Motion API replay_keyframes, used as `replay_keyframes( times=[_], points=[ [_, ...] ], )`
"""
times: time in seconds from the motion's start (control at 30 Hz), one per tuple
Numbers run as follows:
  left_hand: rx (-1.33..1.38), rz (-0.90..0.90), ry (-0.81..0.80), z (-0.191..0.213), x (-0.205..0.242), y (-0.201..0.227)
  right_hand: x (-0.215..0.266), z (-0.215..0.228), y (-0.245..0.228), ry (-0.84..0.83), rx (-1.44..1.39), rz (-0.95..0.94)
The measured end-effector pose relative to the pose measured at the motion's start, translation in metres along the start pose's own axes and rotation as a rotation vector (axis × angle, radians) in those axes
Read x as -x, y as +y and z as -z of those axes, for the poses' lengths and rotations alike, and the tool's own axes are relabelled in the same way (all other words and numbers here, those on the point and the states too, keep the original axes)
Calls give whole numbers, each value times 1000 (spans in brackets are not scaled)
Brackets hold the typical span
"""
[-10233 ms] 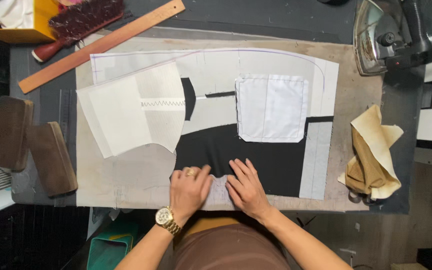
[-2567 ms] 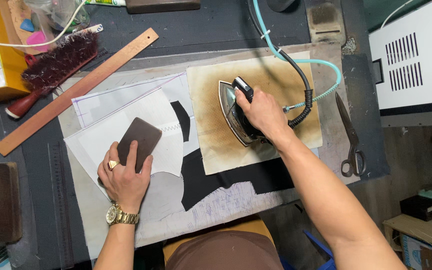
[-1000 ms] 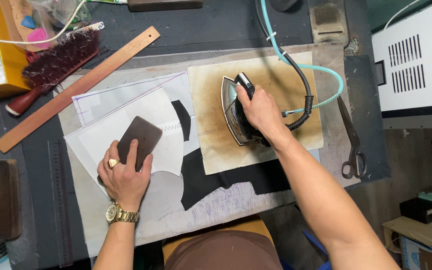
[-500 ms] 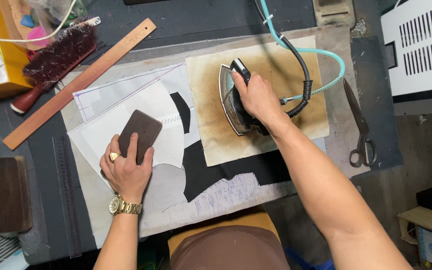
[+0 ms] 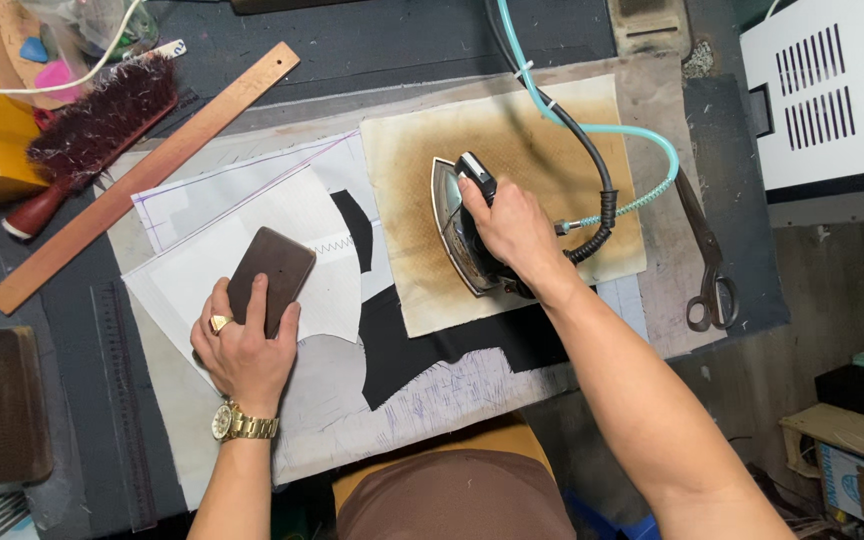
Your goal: The person irons pieces of black and white fabric using a steam iron and a protective pressing cloth, occasionally pressing down with a wooden block.
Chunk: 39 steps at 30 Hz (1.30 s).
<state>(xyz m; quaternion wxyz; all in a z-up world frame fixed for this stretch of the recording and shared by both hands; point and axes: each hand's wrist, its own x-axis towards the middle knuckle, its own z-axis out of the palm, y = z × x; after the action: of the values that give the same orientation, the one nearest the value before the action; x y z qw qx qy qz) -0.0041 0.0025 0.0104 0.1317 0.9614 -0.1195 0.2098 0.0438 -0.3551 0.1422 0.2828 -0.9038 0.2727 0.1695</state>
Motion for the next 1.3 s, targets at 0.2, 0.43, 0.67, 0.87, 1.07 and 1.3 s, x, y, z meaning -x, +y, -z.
replay_keyframes(
  times=[0.2,0.43,0.67,0.87,1.07,1.3],
  points=[
    [9,0,-1,1,-4,2,-34,-4,9,60,-14,24],
    [6,-5,1,1,-4,2,-43,7,-3,70,13,73],
    [-10,-21,8,1,-4,2,-55,16,-10,47,42,141],
    [-7,-18,1,1,-1,1,-61,14,-4,62,11,204],
    [-11,-25,0,2,-3,1,-35,9,3,13,-11,155],
    [-3,-12,6,-3,0,-2,9,3,14,-11,-6,67]
  ],
)
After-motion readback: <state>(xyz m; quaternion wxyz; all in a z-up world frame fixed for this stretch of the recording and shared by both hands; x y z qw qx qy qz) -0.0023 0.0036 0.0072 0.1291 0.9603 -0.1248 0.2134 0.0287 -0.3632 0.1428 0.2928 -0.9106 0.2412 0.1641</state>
